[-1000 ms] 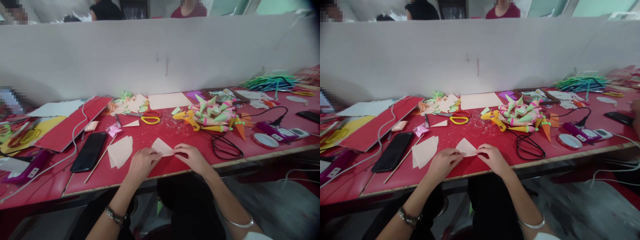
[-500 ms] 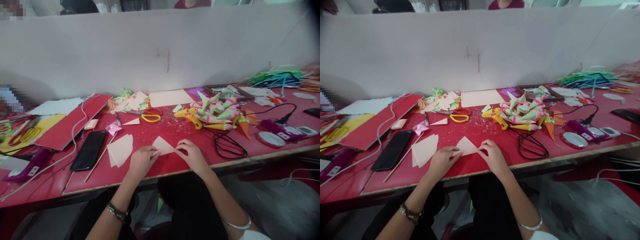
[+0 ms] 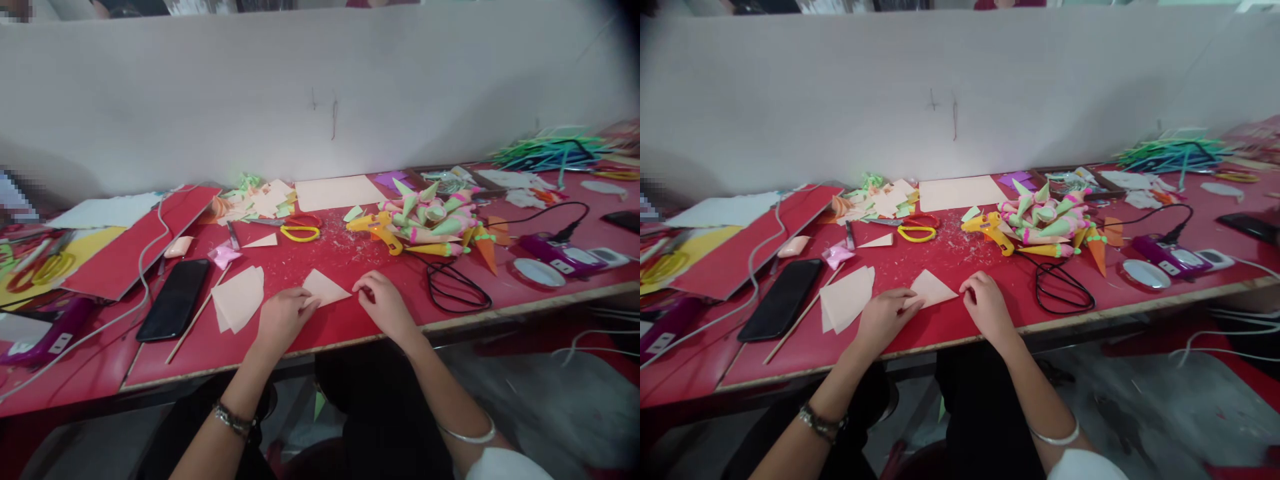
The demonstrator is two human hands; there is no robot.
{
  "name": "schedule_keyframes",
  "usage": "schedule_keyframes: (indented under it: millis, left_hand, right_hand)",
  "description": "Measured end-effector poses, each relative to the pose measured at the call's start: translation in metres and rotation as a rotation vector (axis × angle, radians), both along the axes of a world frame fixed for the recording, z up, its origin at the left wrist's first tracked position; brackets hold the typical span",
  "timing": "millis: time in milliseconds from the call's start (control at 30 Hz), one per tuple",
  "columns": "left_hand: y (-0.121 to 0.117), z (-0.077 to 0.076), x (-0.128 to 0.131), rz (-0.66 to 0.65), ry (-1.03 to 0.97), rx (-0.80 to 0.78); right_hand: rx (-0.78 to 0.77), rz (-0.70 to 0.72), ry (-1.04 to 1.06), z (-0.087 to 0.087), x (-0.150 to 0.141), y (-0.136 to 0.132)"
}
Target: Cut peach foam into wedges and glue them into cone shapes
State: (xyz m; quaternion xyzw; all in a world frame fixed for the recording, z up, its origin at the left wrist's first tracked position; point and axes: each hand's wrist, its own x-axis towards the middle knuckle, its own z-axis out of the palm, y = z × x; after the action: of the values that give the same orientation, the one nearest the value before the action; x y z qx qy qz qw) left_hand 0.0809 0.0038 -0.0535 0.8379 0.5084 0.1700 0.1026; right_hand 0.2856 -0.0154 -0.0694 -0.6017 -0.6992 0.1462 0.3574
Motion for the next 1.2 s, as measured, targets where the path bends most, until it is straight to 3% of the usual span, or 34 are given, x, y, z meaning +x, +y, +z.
schedule_keyframes:
  millis: [167, 333, 600, 833, 1200]
  left_hand:
    - [0.0, -0.002, 0.001, 0.0, -0.019, 0.009]
    - [0.0, -0.005, 0.004, 0.038, -0.023, 0.049]
    - [0.004, -0.001, 0.003, 0.055, -0.093, -0.049]
    - [0.005, -0.006, -0.001, 0.054, -0.211, -0.064]
    - [0.002, -0.008, -0.001, 0.122, -0.106, -0.006]
  right_hand:
    - [0.021, 0.109, 0.038, 0.006, -0.006, -0.005]
    - [-0.03, 0.1, -0.017, 0.004, -0.008, 0.001]
    - [-0.028, 0.069, -0.051, 0.001, -0.009, 0.005]
    - [-0.025, 0.053, -0.115, 0.001, -0.008, 0.006]
    - [-0.044, 0.029, -0.112, 0.002, -0.011, 0.006]
